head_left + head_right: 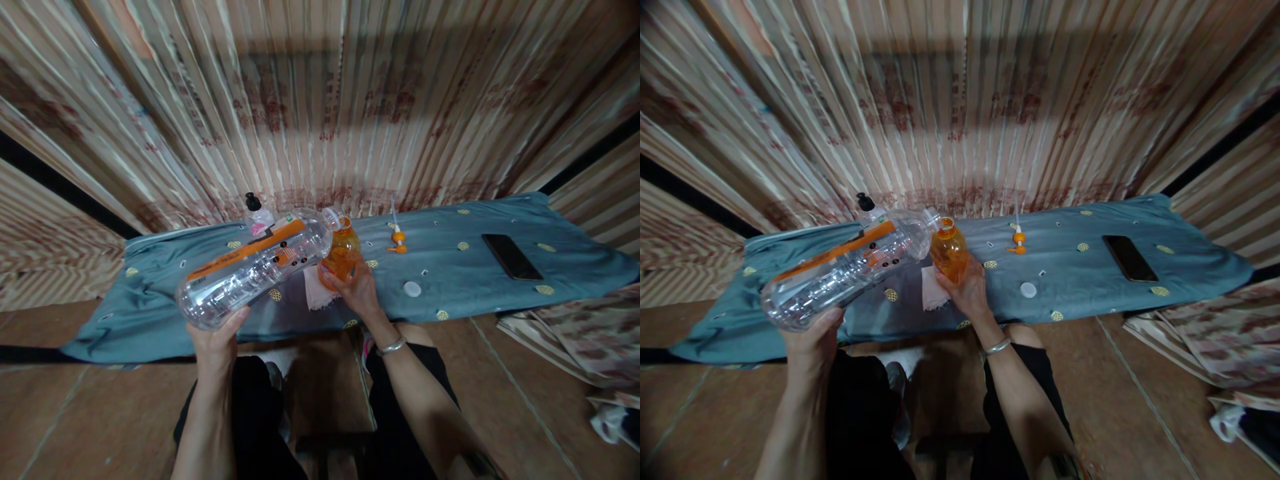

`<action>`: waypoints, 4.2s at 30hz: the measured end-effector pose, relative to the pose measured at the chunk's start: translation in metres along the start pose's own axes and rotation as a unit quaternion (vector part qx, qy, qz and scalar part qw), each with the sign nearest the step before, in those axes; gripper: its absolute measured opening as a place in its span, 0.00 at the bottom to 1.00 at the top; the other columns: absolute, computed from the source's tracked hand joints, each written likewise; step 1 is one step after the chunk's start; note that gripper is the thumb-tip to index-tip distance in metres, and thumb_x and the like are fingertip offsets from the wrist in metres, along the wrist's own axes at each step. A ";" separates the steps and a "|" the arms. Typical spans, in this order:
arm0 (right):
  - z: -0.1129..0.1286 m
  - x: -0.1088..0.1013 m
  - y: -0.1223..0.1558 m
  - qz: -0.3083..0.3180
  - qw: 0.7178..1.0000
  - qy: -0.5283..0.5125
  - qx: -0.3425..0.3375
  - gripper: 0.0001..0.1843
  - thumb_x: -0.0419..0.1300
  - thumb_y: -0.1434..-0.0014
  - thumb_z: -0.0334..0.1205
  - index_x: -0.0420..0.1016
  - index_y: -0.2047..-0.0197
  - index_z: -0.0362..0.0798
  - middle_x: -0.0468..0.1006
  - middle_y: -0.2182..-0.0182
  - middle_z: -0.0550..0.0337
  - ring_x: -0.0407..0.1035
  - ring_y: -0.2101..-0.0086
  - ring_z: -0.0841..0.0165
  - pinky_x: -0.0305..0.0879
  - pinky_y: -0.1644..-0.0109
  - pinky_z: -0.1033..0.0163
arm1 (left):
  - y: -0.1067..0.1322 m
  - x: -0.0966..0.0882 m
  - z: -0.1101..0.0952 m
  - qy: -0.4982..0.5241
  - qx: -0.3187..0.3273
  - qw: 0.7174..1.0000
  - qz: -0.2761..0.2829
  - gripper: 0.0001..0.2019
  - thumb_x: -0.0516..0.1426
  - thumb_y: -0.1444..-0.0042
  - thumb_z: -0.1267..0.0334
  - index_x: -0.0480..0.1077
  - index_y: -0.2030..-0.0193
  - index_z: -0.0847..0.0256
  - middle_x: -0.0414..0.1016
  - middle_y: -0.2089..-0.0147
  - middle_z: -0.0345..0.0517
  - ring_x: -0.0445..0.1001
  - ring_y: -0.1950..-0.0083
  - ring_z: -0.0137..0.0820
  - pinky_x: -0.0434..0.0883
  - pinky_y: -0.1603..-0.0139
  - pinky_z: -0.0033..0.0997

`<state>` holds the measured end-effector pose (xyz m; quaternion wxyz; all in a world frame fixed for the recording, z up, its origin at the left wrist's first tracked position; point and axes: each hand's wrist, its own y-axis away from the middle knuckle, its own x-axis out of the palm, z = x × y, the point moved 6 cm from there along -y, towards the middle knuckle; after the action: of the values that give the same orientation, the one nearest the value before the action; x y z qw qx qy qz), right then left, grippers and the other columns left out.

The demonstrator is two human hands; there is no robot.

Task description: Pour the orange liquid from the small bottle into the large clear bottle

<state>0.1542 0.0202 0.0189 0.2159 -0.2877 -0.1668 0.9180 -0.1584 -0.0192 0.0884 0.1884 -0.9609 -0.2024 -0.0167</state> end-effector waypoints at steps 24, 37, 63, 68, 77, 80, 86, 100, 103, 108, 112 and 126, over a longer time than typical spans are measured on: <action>-0.002 0.001 0.004 -0.011 1.000 0.025 -0.003 0.38 0.71 0.44 0.61 0.72 0.39 0.47 0.83 0.47 0.41 0.78 0.45 0.47 0.75 0.38 0.38 | 0.004 0.000 0.005 0.058 -0.031 0.998 0.008 0.44 0.79 0.68 0.53 0.73 0.41 0.54 0.81 0.44 0.49 0.81 0.42 0.46 0.76 0.33 0.54; 0.000 0.000 0.004 -0.004 0.999 0.045 0.016 0.36 0.70 0.44 0.62 0.72 0.41 0.47 0.84 0.48 0.41 0.79 0.46 0.47 0.75 0.38 0.39 | 0.005 -0.001 0.007 0.083 -0.021 0.996 0.004 0.56 0.80 0.68 0.55 0.64 0.29 0.50 0.80 0.40 0.50 0.82 0.41 0.47 0.79 0.36 0.52; 0.000 0.001 0.007 -0.003 0.998 0.037 0.047 0.42 0.67 0.46 0.70 0.70 0.40 0.46 0.83 0.50 0.41 0.80 0.50 0.49 0.77 0.46 0.45 | 0.006 -0.002 0.003 0.089 -0.007 0.996 -0.010 0.56 0.81 0.72 0.55 0.66 0.32 0.49 0.74 0.32 0.51 0.82 0.44 0.44 0.83 0.49 0.37; 0.000 0.002 0.007 0.011 0.997 0.050 0.061 0.46 0.67 0.47 0.71 0.68 0.38 0.45 0.83 0.51 0.40 0.81 0.52 0.48 0.78 0.50 0.46 | 0.006 -0.003 0.005 0.093 -0.007 0.996 -0.012 0.54 0.81 0.71 0.56 0.67 0.34 0.50 0.75 0.33 0.53 0.81 0.42 0.46 0.83 0.50 0.38; 0.000 -0.004 0.000 0.023 0.996 0.057 0.067 0.51 0.71 0.50 0.69 0.68 0.35 0.41 0.85 0.54 0.40 0.83 0.55 0.46 0.79 0.53 0.46 | 0.005 -0.006 0.011 0.111 -0.021 0.994 -0.004 0.55 0.82 0.73 0.59 0.66 0.34 0.51 0.77 0.36 0.49 0.81 0.41 0.43 0.81 0.45 0.35; 0.002 -0.003 -0.004 0.036 0.996 0.053 0.059 0.41 0.71 0.51 0.68 0.76 0.44 0.46 0.86 0.58 0.45 0.84 0.57 0.48 0.79 0.54 0.47 | 0.005 -0.006 0.011 0.113 -0.019 0.993 -0.014 0.56 0.82 0.74 0.59 0.66 0.34 0.51 0.76 0.36 0.49 0.81 0.41 0.43 0.81 0.47 0.34; 0.004 -0.003 -0.003 0.028 0.996 0.061 0.055 0.40 0.70 0.50 0.69 0.76 0.46 0.47 0.87 0.57 0.45 0.83 0.57 0.49 0.80 0.54 0.47 | 0.005 -0.005 0.007 0.097 -0.009 0.995 -0.008 0.55 0.81 0.72 0.56 0.65 0.33 0.51 0.74 0.33 0.53 0.79 0.37 0.48 0.82 0.45 0.38; -0.004 0.001 0.000 0.018 0.995 0.080 0.059 0.41 0.67 0.49 0.71 0.74 0.44 0.47 0.87 0.60 0.45 0.83 0.59 0.48 0.80 0.57 0.46 | 0.004 -0.005 0.003 0.099 0.008 0.995 -0.021 0.56 0.82 0.73 0.54 0.68 0.33 0.51 0.77 0.37 0.52 0.82 0.45 0.44 0.82 0.50 0.37; -0.004 0.000 0.000 0.005 0.997 0.062 0.042 0.40 0.68 0.49 0.70 0.75 0.46 0.46 0.87 0.60 0.46 0.84 0.61 0.50 0.80 0.58 0.48 | 0.005 -0.005 0.002 0.094 0.012 0.995 -0.021 0.55 0.81 0.72 0.53 0.68 0.33 0.50 0.78 0.37 0.52 0.81 0.43 0.45 0.83 0.50 0.37; -0.009 0.002 0.001 0.018 0.996 0.067 0.061 0.38 0.69 0.49 0.66 0.75 0.46 0.46 0.86 0.60 0.46 0.84 0.59 0.48 0.80 0.56 0.46 | 0.005 -0.005 0.004 0.090 0.004 0.996 -0.025 0.58 0.82 0.73 0.51 0.66 0.32 0.50 0.77 0.35 0.53 0.80 0.39 0.47 0.83 0.48 0.37; -0.007 0.001 0.000 0.013 0.996 0.053 0.064 0.38 0.70 0.51 0.66 0.75 0.47 0.48 0.87 0.58 0.46 0.84 0.58 0.48 0.81 0.55 0.43 | 0.005 -0.005 0.003 0.085 0.009 0.996 -0.019 0.56 0.81 0.73 0.51 0.67 0.33 0.51 0.78 0.37 0.51 0.81 0.41 0.45 0.82 0.47 0.36; -0.005 0.001 -0.001 0.031 0.991 0.097 0.092 0.37 0.71 0.52 0.63 0.74 0.47 0.45 0.87 0.59 0.37 0.83 0.58 0.43 0.80 0.55 0.39 | 0.006 -0.003 -0.003 0.085 0.010 0.996 -0.023 0.54 0.81 0.73 0.51 0.69 0.35 0.52 0.77 0.37 0.52 0.82 0.43 0.43 0.82 0.48 0.35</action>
<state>0.1573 0.0226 0.0150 0.2281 -0.3589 -0.0506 0.9037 -0.1585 -0.0265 0.0890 0.2140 -0.9491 -0.2083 -0.1002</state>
